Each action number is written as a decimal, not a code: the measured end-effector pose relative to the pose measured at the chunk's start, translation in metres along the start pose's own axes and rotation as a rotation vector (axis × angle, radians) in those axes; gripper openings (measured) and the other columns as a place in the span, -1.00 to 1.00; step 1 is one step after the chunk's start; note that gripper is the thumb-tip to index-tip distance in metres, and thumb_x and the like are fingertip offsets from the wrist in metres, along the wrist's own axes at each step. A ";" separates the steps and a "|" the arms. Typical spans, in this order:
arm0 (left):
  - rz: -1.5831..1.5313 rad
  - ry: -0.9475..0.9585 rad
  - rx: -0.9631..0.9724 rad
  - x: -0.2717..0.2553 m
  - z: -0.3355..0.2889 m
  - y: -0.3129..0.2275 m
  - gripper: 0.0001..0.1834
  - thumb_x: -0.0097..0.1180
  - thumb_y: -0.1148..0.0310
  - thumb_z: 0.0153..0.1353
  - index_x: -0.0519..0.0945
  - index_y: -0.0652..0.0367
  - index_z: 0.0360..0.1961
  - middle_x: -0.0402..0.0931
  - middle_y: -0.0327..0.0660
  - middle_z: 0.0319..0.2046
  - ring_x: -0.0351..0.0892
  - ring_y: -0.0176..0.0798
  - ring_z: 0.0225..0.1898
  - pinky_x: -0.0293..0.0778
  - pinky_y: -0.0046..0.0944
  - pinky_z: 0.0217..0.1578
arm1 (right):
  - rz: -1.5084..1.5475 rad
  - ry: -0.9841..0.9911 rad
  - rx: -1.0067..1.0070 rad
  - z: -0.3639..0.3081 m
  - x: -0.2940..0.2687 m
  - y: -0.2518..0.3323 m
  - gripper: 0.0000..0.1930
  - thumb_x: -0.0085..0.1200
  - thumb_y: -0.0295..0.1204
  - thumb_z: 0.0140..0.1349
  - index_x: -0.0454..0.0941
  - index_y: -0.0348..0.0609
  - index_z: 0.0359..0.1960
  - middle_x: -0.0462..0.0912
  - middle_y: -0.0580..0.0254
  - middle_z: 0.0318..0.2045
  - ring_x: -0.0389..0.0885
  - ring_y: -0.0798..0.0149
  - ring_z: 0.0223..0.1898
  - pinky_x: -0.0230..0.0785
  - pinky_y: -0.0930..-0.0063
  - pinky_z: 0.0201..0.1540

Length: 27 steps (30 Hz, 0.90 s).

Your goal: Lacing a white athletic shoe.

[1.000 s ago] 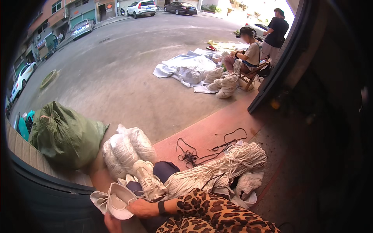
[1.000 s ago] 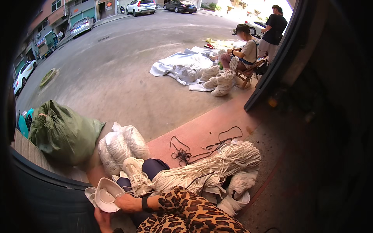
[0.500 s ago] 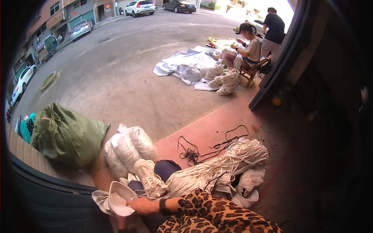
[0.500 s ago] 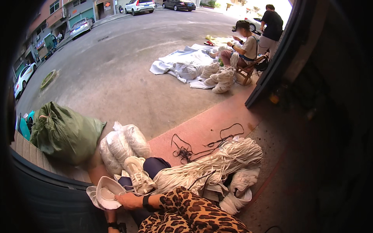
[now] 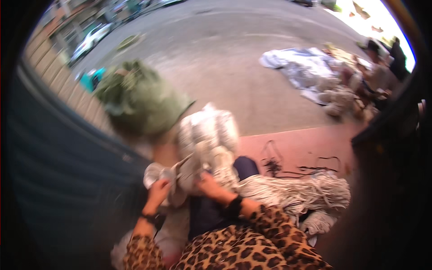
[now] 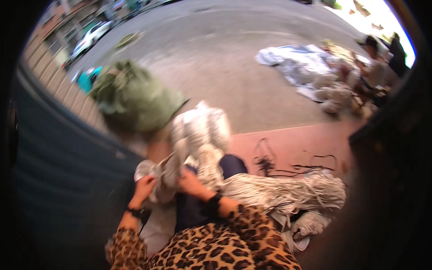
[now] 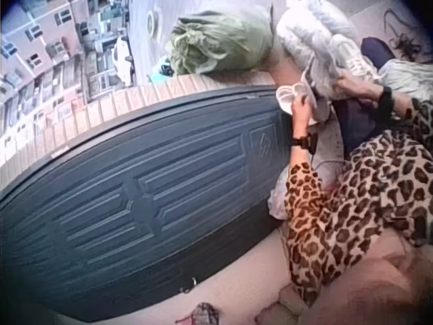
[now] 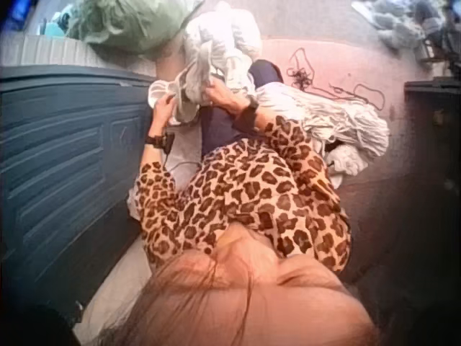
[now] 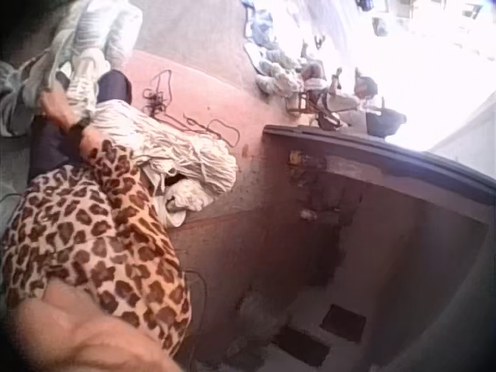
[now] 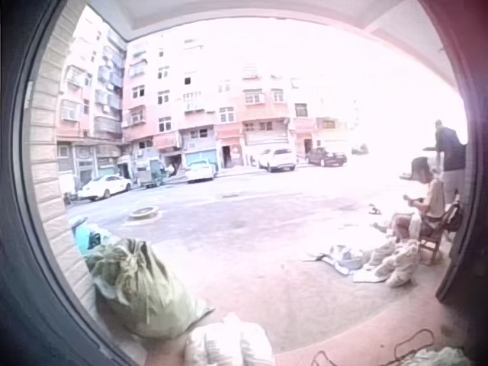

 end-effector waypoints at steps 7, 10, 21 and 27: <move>0.085 -0.118 0.155 0.026 0.002 0.040 -0.73 0.06 0.31 0.04 0.53 0.24 -0.27 0.53 -0.06 -0.43 0.53 -0.13 -0.40 0.41 -0.27 -0.32 | 0.407 0.178 0.520 -0.004 -0.004 0.008 -0.75 -0.08 -0.46 0.17 0.37 -0.27 -0.12 0.52 0.19 -0.27 0.47 0.36 -0.27 0.37 0.48 -0.28; -0.004 -0.037 0.050 0.023 -0.008 0.038 -0.72 0.02 0.32 0.07 0.52 0.24 -0.22 0.54 -0.10 -0.44 0.53 -0.20 -0.44 0.42 -0.30 -0.37 | 0.454 0.107 0.594 -0.002 -0.005 0.007 -0.74 -0.07 -0.45 0.17 0.36 -0.26 -0.11 0.52 0.18 -0.26 0.50 0.33 -0.26 0.40 0.47 -0.30; -0.249 -0.100 -0.286 0.099 0.014 0.069 -0.63 -0.02 0.35 0.12 0.42 0.00 0.00 0.53 0.01 -0.37 0.54 -0.09 -0.37 0.43 -0.19 -0.39 | 0.405 0.179 0.462 0.002 0.008 0.006 -0.85 -0.08 -0.38 0.16 0.42 -0.21 -0.34 0.41 0.40 -0.63 0.20 0.54 -0.73 0.00 0.66 -0.70; -0.091 -0.417 0.041 0.026 0.007 0.042 -0.85 0.04 0.36 0.08 0.56 0.22 -0.48 0.43 0.07 -0.63 0.45 0.06 -0.55 0.32 -0.14 -0.52 | 0.603 0.109 0.546 -0.001 0.012 0.007 -0.82 -0.06 -0.38 0.16 0.40 -0.23 -0.27 0.45 0.38 -0.52 0.26 0.53 -0.65 0.08 0.67 -0.65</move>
Point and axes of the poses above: each hand's wrist, its own z-axis towards the middle knuckle, its own x-axis out of the palm, y = z × x, the point moved 4 cm from there along z, towards the middle knuckle
